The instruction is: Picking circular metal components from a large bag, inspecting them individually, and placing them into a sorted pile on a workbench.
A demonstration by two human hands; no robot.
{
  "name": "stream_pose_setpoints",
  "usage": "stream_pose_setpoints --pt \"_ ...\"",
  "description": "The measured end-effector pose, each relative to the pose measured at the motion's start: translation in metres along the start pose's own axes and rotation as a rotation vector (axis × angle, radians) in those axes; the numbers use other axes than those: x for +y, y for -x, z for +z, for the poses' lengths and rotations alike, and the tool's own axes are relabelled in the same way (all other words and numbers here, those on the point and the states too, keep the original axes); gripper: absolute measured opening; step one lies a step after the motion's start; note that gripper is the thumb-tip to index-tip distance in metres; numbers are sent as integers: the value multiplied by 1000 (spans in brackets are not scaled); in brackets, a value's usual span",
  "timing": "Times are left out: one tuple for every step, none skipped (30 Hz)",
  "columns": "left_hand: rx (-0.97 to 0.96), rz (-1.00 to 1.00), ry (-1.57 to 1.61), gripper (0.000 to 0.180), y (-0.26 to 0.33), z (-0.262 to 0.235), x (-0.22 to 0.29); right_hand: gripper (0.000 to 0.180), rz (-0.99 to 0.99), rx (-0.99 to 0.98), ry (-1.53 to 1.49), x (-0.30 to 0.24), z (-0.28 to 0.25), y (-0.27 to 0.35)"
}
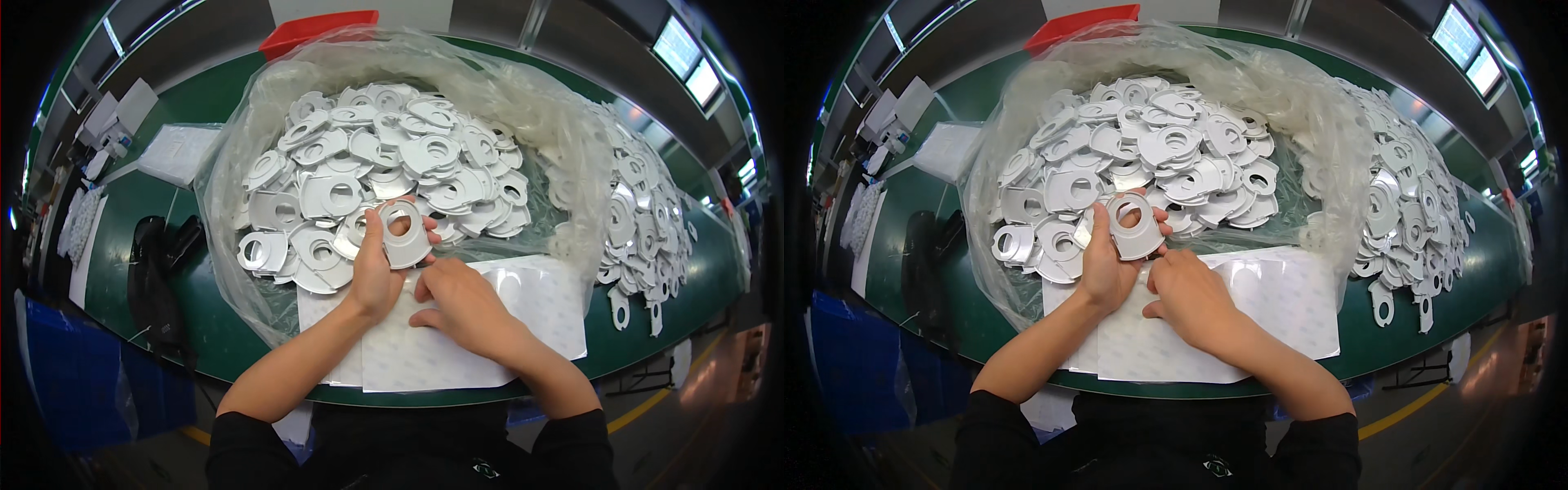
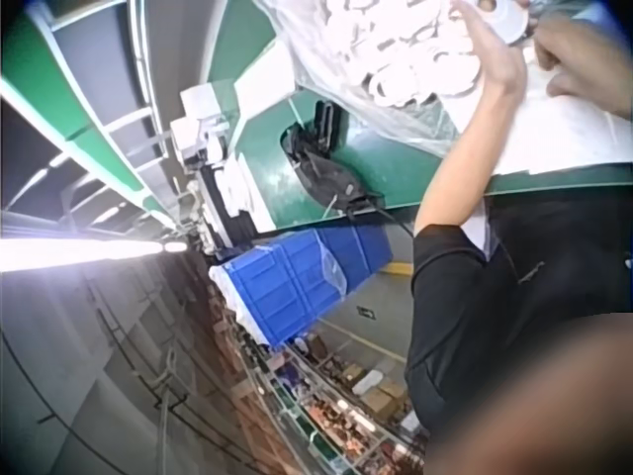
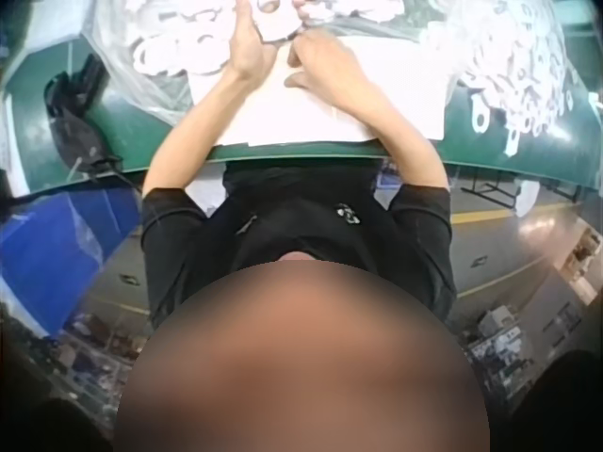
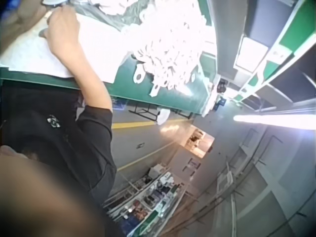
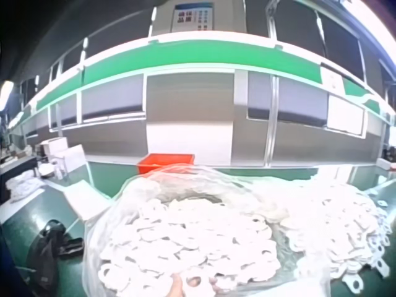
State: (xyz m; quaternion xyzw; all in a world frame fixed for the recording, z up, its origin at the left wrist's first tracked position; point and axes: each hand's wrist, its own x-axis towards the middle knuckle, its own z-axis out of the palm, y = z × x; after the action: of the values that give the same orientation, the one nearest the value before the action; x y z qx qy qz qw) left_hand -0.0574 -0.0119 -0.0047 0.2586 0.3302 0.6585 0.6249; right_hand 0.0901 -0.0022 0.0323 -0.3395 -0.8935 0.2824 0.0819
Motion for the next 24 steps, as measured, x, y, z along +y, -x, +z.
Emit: stream_pose_setpoints --pt "-9 3 -4 60 -1 0 0 30 -33 14 14 0 2 2" --pt "-10 4 -3 60 -2 0 -1 30 -33 14 15 -3 5 5" --pt "-21 8 -3 60 -3 0 -1 26 -74 52 83 -7 7 9" --pt "-29 13 -4 59 -3 -1 -1 21 -116 88 150 -10 8 11" --pt "-29 14 -3 59 -3 -1 -2 21 -117 88 151 -12 5 12" --pt "-46 22 -8 61 -4 -1 -2 17 -186 10 217 -14 2 14" --pt "-61 32 -15 62 -4 -2 -2 14 -258 -69 281 -16 -3 16" --pt "-57 35 -15 62 -3 -3 -2 14 -262 -71 280 -20 -10 18" --pt "-47 24 2 61 -2 -4 -1 12 -369 -198 39 -23 -21 21" --pt "-43 11 21 60 -2 -3 -1 11 -465 -320 -201 -23 -29 23" --pt "-47 11 22 60 -3 -3 0 8 -566 -389 -381 -20 -33 22" --pt "-77 -4 1 62 -2 -2 2 8 -564 -387 -379 -19 -39 21" --pt "-106 -19 -21 65 -2 -1 3 7 -537 -386 -571 -17 -47 20" --pt "-107 -20 -21 65 -1 0 4 5 -508 -382 -762 -15 -53 19" --pt "-80 -80 -9 66 1 2 6 3 -500 -175 -789 -7 -51 15" --pt "-54 -139 3 68 4 6 9 3 -388 -11 -849 2 -46 13" --pt "-3 -209 11 71 9 15 14 3 -270 155 -904 11 -39 10" --pt "-7 -213 10 71 11 14 14 3 -161 215 -961 16 -38 7" --pt "-68 -280 31 71 14 12 15 4 -51 274 -1017 21 -38 4" --pt "-129 -347 53 71 17 11 15 7 -33 313 -984 26 -33 0" --pt "-123 -374 88 70 17 8 10 7 -31 316 -985 25 -29 -1" --pt "-127 -378 88 70 16 8 7 8 -7 291 -1049 23 -26 -2" --pt "-129 -377 83 69 15 8 5 10 16 265 -1113 21 -22 -4" --pt "-130 -374 78 68 14 9 4 12 24 267 -1110 20 -18 -4"
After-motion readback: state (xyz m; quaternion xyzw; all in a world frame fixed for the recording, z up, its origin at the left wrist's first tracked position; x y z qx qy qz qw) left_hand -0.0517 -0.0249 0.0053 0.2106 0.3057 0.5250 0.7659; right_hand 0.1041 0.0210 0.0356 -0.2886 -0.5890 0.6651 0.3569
